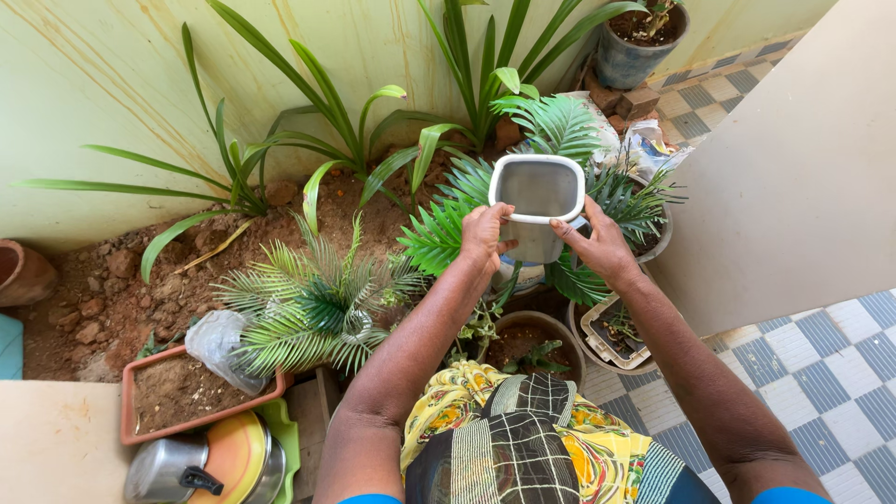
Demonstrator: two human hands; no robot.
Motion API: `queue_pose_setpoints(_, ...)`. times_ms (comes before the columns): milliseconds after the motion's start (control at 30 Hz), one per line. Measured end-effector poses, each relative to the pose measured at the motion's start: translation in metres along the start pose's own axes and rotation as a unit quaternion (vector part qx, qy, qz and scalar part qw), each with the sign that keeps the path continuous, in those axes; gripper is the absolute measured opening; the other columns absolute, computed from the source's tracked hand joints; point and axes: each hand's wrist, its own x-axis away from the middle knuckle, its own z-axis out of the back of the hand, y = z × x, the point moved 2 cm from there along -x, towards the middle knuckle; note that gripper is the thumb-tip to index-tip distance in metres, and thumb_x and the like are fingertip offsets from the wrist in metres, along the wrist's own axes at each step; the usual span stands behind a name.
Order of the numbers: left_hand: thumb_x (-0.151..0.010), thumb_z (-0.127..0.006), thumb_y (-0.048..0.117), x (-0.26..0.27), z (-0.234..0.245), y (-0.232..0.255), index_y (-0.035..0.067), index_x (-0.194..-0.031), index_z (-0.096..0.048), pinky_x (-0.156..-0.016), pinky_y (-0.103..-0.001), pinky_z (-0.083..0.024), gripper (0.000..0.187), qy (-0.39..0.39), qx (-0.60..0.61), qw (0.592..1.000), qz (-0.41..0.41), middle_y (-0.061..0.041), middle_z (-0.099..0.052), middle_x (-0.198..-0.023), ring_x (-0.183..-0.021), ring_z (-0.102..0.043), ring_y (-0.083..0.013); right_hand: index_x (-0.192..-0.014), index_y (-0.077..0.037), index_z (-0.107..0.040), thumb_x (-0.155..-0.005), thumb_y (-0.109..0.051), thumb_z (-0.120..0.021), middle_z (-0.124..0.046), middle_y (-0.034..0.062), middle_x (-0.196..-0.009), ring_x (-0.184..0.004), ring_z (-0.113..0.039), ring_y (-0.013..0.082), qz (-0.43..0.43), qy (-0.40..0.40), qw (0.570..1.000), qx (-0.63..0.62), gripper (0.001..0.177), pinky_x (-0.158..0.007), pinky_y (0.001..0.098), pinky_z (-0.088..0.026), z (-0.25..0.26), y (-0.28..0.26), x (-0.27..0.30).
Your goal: The person scoops water from a bucket using a small pitcher and pours it onto several potted plants and into a soil-filled garden bed.
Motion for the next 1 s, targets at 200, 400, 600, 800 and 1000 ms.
queue_pose_setpoints(200, -0.08, -0.073, 0.02, -0.032, 0.002, 0.011, 0.006, -0.09, -0.059, -0.079, -0.059, -0.053, 0.022, -0.013, 0.013, 1.0, 0.006, -0.01, -0.058, -0.098, -0.097, -0.059, -0.0303, -0.148, -0.008, -0.05, -0.089, -0.042, -0.077, -0.067, 0.0134, -0.135, -0.125, -0.06, 0.0224, 0.019, -0.004, 1.0, 0.011, 0.074, -0.104, 0.0387, -0.047, -0.005, -0.007, -0.022)
queue_pose_setpoints(400, -0.078, -0.075, 0.022, -0.083, -0.002, 0.029, 0.009, -0.086, -0.058, -0.073, -0.056, -0.052, 0.023, -0.03, -0.002, 1.0, 0.008, -0.008, -0.059, -0.095, -0.092, -0.059, -0.0289, -0.151, -0.007, -0.046, -0.084, -0.035, -0.081, -0.064, 0.0128, -0.138, -0.128, -0.057, 0.0228, 0.043, 0.007, 0.999, 0.019, 0.081, -0.107, 0.0386, -0.044, -0.009, -0.01, -0.06)
queue_pose_setpoints(600, -0.077, -0.076, 0.023, -0.131, -0.013, 0.05, 0.01, -0.087, -0.06, -0.073, -0.058, -0.052, 0.023, -0.065, -0.011, 0.997, 0.033, -0.008, -0.059, -0.095, -0.092, -0.059, -0.0284, -0.15, -0.01, -0.047, -0.086, -0.041, -0.079, -0.069, 0.0117, -0.131, -0.12, -0.062, 0.0208, -0.007, 0.03, 0.999, 0.045, 0.078, -0.1, 0.0384, -0.047, -0.009, -0.014, -0.101)
queue_pose_setpoints(800, -0.078, -0.076, 0.023, -0.173, -0.03, 0.07, 0.011, -0.086, -0.059, -0.074, -0.059, -0.05, 0.023, -0.086, -0.01, 0.995, 0.049, -0.007, -0.059, -0.096, -0.094, -0.058, -0.0284, -0.156, -0.015, -0.046, -0.089, -0.048, -0.071, -0.071, 0.013, -0.089, -0.06, -0.048, 0.0158, -0.119, 0.063, 0.984, 0.12, 0.079, -0.056, 0.0347, -0.042, -0.003, -0.018, -0.14)
queue_pose_setpoints(1000, -0.08, -0.077, 0.027, -0.205, -0.056, 0.086, 0.01, -0.091, -0.06, -0.077, -0.062, -0.051, 0.026, -0.103, 0.001, 0.993, 0.065, -0.009, -0.06, -0.1, -0.098, -0.059, -0.0301, -0.153, -0.016, -0.053, -0.09, -0.049, -0.071, -0.071, 0.0199, -0.083, -0.058, -0.051, 0.0163, -0.152, 0.095, 0.968, 0.173, 0.073, -0.056, 0.0351, -0.044, 0.015, -0.008, -0.182)
